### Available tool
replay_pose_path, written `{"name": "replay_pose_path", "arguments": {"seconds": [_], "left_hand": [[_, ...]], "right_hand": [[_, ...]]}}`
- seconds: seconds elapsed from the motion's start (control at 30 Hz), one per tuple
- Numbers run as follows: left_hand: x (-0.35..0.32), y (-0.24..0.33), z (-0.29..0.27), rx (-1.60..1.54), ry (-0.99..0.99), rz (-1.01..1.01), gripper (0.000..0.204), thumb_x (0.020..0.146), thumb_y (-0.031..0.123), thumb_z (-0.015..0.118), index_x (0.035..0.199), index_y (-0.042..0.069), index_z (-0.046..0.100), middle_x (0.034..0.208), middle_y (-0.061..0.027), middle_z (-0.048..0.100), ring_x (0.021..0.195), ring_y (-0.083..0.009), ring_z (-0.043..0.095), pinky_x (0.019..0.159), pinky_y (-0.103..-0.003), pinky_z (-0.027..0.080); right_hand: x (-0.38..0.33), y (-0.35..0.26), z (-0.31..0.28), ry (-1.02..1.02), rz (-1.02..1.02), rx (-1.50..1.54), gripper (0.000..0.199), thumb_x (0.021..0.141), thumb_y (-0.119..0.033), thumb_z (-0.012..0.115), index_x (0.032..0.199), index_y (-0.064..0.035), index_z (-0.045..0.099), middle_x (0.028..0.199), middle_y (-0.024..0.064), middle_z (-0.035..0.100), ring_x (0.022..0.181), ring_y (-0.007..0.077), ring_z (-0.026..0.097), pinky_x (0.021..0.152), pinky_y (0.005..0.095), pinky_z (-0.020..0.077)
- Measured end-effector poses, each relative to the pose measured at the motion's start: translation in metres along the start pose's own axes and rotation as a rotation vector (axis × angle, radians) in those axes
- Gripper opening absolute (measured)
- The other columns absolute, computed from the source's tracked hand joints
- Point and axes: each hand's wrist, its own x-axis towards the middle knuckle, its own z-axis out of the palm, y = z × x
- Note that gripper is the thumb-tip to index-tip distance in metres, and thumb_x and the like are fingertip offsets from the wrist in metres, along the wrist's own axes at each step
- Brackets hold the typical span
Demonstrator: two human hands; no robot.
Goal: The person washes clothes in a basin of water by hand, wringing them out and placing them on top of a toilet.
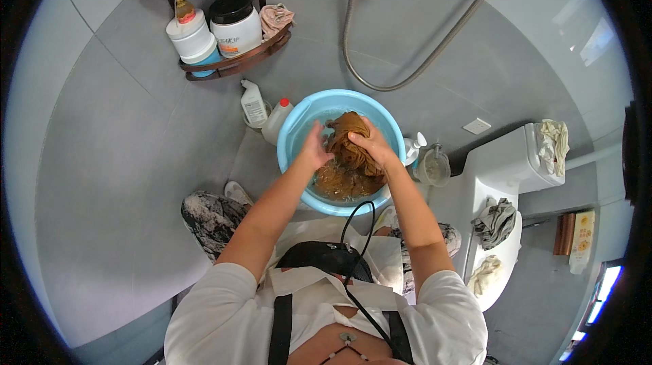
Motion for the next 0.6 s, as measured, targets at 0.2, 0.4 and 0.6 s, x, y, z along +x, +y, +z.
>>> {"name": "replay_pose_path", "arguments": {"seconds": [0.2,0.4,0.6], "left_hand": [[0.004,-0.004,0.016,-0.127,-0.234,0.019,0.044,0.087,0.045,0.045,0.114,0.011,0.047,0.112,-0.0107,0.052,0.102,-0.0280,0.051,0.087,-0.046,0.041],[0.052,-0.015,-0.009,-0.195,-0.221,0.158,0.021,0.083,0.019,0.051,0.098,0.005,0.052,0.091,-0.0112,0.056,0.077,-0.0252,0.058,0.073,-0.039,0.048],[0.037,0.009,0.000,0.084,0.168,0.332,0.048,0.078,0.019,0.060,0.120,0.004,0.043,0.116,-0.0119,0.047,0.106,-0.0253,0.047,0.088,-0.039,0.041]], "right_hand": [[-0.024,0.012,0.015,-0.004,-0.133,-0.308,0.070,0.074,-0.033,0.068,0.128,-0.0036,0.035,0.112,0.0194,0.053,0.105,0.0280,0.052,0.091,0.0340,0.0389],[-0.019,0.021,0.031,0.250,-0.055,-0.901,0.048,0.082,-0.038,0.057,0.113,-0.0024,0.047,0.093,0.0267,0.059,0.090,0.0408,0.057,0.078,0.0410,0.0449],[0.014,0.032,-0.023,0.312,0.091,-0.898,0.060,0.075,-0.051,0.060,0.110,-0.0033,0.050,0.091,0.0265,0.060,0.092,0.0405,0.056,0.080,0.0437,0.0442]]}}
